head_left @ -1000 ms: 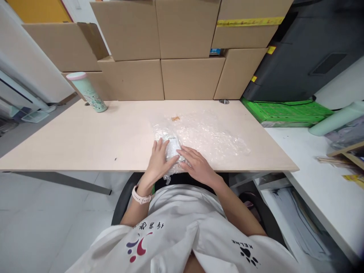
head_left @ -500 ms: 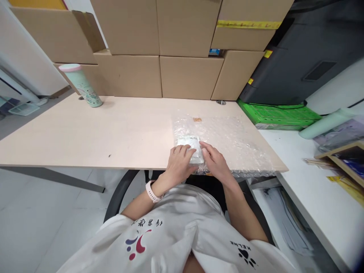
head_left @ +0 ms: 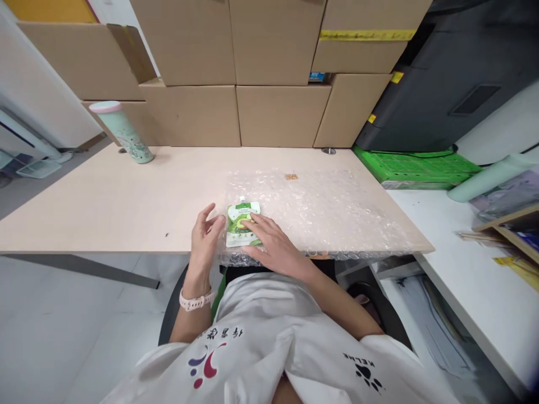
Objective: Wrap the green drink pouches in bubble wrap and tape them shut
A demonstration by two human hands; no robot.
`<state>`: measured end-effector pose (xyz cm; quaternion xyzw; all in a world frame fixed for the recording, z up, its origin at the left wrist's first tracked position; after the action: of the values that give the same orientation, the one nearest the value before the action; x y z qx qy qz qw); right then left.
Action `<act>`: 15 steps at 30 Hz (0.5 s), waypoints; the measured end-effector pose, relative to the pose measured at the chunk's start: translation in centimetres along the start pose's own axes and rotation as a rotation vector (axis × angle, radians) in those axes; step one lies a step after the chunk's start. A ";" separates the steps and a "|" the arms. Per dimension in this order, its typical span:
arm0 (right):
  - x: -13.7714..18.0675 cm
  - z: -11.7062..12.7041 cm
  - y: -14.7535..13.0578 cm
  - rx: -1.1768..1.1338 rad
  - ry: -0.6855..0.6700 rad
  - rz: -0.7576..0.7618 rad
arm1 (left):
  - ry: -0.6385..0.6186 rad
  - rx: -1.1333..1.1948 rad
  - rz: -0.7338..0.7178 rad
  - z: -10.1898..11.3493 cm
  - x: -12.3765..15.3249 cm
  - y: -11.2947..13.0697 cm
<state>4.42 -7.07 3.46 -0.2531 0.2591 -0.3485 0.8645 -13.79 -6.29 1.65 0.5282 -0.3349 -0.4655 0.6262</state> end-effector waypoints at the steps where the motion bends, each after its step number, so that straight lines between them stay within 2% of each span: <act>1: 0.1 -0.9 0.2 0.063 -0.014 -0.022 | 0.026 -0.087 0.018 0.8 -0.5 -0.7; 3: 0.4 -1.9 0.4 0.150 -0.008 -0.048 | 0.039 -0.246 0.006 1.8 -1.1 -1.5; 5: 0.6 -2.2 0.5 0.186 0.020 -0.041 | -0.008 -0.306 -0.037 1.6 -1.3 -1.9; 7: 0.5 -2.1 0.6 0.191 0.043 -0.020 | -0.055 -0.285 -0.082 1.2 -1.3 -2.0; 15: -1.0 -2.0 0.8 0.182 0.152 0.028 | -0.037 -0.178 -0.137 0.8 -1.6 -2.8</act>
<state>2.92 -6.33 1.80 -0.1429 0.2945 -0.3768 0.8665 -15.75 -5.08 -0.73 0.4834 -0.2671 -0.5448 0.6310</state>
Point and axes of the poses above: each hand's wrist, its own x-axis away from the middle knuckle, its own z-axis out of the back of the hand, y = z × x, the point moved 8 cm from there along -x, towards the middle knuckle, and after that the axes turned 3 degrees about z, right-handed, at the moved point
